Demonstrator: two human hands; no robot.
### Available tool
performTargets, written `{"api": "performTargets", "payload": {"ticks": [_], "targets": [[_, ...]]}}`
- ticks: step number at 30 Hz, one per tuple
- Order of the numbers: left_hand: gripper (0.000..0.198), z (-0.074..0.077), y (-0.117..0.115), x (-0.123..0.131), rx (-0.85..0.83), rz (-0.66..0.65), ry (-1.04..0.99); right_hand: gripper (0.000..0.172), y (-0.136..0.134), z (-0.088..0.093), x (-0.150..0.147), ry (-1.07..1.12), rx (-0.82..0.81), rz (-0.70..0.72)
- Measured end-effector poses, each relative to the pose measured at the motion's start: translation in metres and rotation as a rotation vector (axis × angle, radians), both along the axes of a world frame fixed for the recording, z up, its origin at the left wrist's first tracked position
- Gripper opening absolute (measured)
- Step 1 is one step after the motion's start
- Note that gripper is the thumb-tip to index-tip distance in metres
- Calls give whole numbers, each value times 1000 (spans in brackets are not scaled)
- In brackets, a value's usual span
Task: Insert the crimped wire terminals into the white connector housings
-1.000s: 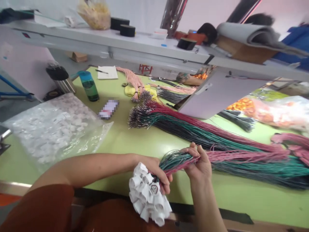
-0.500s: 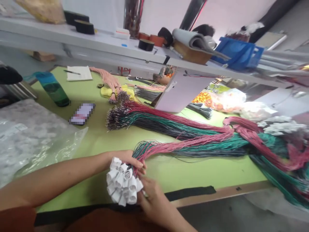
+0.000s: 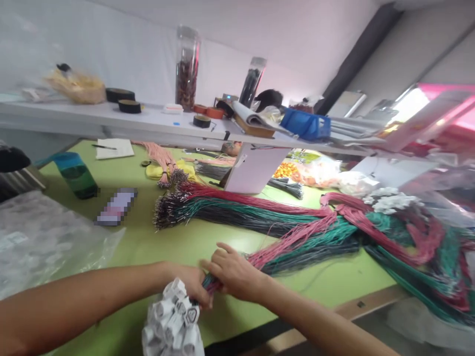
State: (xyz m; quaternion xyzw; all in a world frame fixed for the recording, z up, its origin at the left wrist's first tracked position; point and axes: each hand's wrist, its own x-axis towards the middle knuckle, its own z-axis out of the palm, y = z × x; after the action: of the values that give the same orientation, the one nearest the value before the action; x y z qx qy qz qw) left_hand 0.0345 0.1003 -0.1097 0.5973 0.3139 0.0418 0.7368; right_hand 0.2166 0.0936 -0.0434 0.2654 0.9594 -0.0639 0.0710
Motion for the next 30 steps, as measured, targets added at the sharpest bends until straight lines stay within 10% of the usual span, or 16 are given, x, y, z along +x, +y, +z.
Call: {"api": "performTargets", "payload": {"ticks": [7,11,17,23,30], "targets": [[19,28,11,17,-97,-254,277,9,6,-37,30,-144,53,-190],[28,26,6,48,-187,-136,340,10,-1,-31,24,-217,104,-112],[31,19,-5,62,-23,127,417,16,43,77,4,47,49,-60],[31,13,-7,60,-136,88,377,24,130,205,-53,613,548,-269],[31,14,-7,54,-311,113,258,29,199,229,-102,165,591,-350]]}}
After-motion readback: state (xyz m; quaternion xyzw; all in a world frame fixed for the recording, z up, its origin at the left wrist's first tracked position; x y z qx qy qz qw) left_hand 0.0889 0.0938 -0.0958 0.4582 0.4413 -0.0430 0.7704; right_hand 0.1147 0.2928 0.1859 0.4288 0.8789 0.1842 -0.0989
